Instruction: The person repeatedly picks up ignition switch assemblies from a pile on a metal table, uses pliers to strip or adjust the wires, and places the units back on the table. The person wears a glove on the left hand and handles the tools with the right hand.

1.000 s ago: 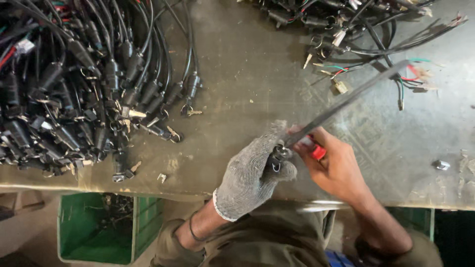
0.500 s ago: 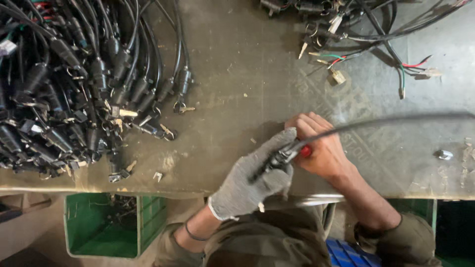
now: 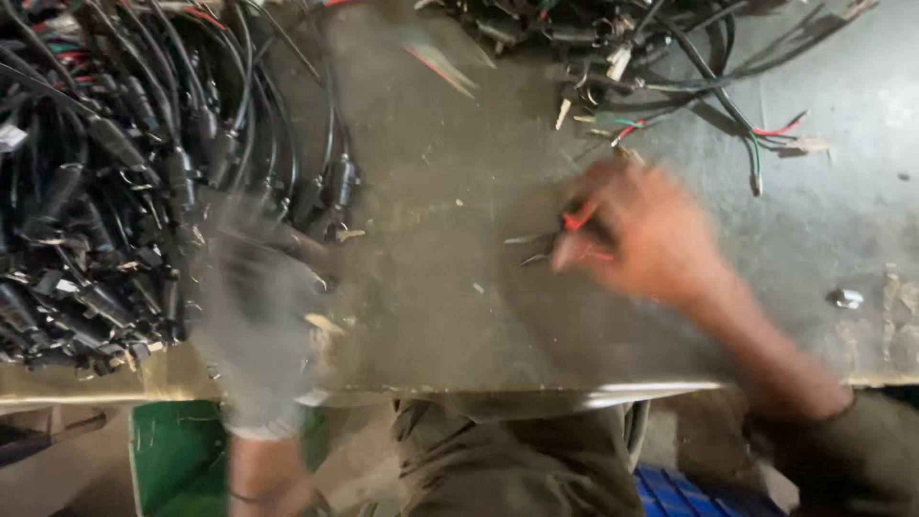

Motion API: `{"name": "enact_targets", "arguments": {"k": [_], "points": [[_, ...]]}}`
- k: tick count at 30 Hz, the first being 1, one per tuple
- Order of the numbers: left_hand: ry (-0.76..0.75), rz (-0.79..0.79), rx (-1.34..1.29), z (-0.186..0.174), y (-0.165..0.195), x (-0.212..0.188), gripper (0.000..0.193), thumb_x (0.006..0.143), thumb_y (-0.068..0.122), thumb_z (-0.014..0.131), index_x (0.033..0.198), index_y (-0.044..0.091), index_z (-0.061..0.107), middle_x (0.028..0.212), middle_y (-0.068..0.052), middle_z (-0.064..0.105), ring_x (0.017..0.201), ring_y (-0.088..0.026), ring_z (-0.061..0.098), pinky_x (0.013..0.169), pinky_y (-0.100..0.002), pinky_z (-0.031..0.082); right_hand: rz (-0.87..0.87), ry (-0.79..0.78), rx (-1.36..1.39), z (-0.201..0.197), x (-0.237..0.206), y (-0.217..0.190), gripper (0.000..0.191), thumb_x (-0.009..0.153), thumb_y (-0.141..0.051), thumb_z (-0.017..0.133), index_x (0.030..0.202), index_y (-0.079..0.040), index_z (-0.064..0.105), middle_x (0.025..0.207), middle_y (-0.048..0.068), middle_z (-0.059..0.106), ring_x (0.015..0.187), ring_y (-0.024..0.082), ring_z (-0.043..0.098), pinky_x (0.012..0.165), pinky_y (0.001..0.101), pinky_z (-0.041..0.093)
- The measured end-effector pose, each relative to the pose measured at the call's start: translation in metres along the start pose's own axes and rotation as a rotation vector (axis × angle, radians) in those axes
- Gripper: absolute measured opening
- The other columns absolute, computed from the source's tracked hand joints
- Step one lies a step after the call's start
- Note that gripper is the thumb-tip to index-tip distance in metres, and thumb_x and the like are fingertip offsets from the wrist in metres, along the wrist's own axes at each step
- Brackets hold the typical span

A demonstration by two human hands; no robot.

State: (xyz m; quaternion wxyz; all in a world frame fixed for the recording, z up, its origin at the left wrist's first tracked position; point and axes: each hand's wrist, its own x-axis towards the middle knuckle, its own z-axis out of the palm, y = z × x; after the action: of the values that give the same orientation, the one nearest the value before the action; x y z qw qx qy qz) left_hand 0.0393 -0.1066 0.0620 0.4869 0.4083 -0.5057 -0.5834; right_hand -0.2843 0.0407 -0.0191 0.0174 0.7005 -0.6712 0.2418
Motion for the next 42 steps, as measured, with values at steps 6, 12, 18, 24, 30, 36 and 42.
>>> {"name": "enact_targets", "arguments": {"k": [6,12,18,24,30,36,42], "points": [[-0.061,0.629,1.08,0.001,0.001,-0.006,0.068,0.102,0.023,0.077,0.154,0.001,0.04,0.154,-0.018,0.049,0.145,-0.028,0.049,0.124,-0.042,0.043,0.1,0.194,-0.376,-0.022,0.043,0.061,0.02,0.091,-0.015,0.076,0.109,-0.008,0.07,0.118,0.015,0.063,0.109,0.037,0.06,0.093,0.0454,0.041],[-0.432,0.687,1.049,0.071,-0.027,-0.037,0.059,0.088,0.025,0.079,0.141,0.012,0.057,0.139,-0.011,0.06,0.131,-0.036,0.055,0.112,-0.051,0.041,0.077,0.088,-0.396,-0.06,0.027,0.002,0.025,0.09,0.005,0.07,0.1,-0.018,0.076,0.09,-0.001,0.068,0.097,0.02,0.066,0.105,0.0431,0.033],[-0.557,0.09,0.369,0.093,-0.05,-0.055,0.046,0.097,0.01,0.068,0.141,0.011,0.054,0.125,-0.007,0.067,0.111,-0.021,0.068,0.091,-0.032,0.056,-0.195,0.452,-0.413,-0.046,0.022,-0.061,0.035,0.094,-0.027,0.081,0.126,-0.023,0.07,0.125,0.002,0.063,0.121,0.023,0.056,0.113,0.0438,0.029],[-0.325,-0.142,-0.065,0.044,-0.06,-0.046,0.051,0.101,0.005,0.061,0.149,0.008,0.043,0.1,-0.005,0.063,0.082,-0.013,0.062,0.073,-0.029,0.057,0.112,-0.031,-0.214,-0.02,-0.01,-0.032,0.077,0.074,-0.059,0.077,0.131,-0.009,0.064,0.131,0.013,0.059,0.126,0.033,0.053,0.108,0.0527,0.034],[-0.416,0.029,0.216,0.043,-0.063,-0.062,0.046,0.103,0.002,0.064,0.146,0.002,0.048,0.102,-0.005,0.062,0.087,-0.013,0.063,0.081,-0.028,0.057,0.441,-0.106,0.158,0.018,-0.05,-0.01,0.053,0.089,-0.054,0.072,0.12,-0.012,0.063,0.114,0.006,0.063,0.112,0.025,0.056,0.1,0.0473,0.038],[-0.591,0.028,0.291,0.06,-0.048,-0.068,0.056,0.096,0.008,0.073,0.147,0.002,0.051,0.103,-0.01,0.071,0.084,-0.013,0.072,0.08,-0.029,0.06,0.671,-0.202,1.084,0.003,-0.057,-0.037,0.021,0.099,-0.027,0.064,0.102,-0.007,0.07,0.099,0.008,0.071,0.086,0.021,0.067,0.06,0.0376,0.047],[-0.61,0.406,0.462,0.067,-0.04,-0.068,0.07,0.093,0.011,0.079,0.154,0.006,0.044,0.114,-0.014,0.069,0.098,-0.029,0.07,0.086,-0.039,0.058,0.461,-0.132,0.37,-0.01,-0.028,-0.08,0.025,0.085,-0.017,0.073,0.108,-0.007,0.07,0.077,0.01,0.068,0.066,0.029,0.065,0.063,0.0398,0.05]]}}
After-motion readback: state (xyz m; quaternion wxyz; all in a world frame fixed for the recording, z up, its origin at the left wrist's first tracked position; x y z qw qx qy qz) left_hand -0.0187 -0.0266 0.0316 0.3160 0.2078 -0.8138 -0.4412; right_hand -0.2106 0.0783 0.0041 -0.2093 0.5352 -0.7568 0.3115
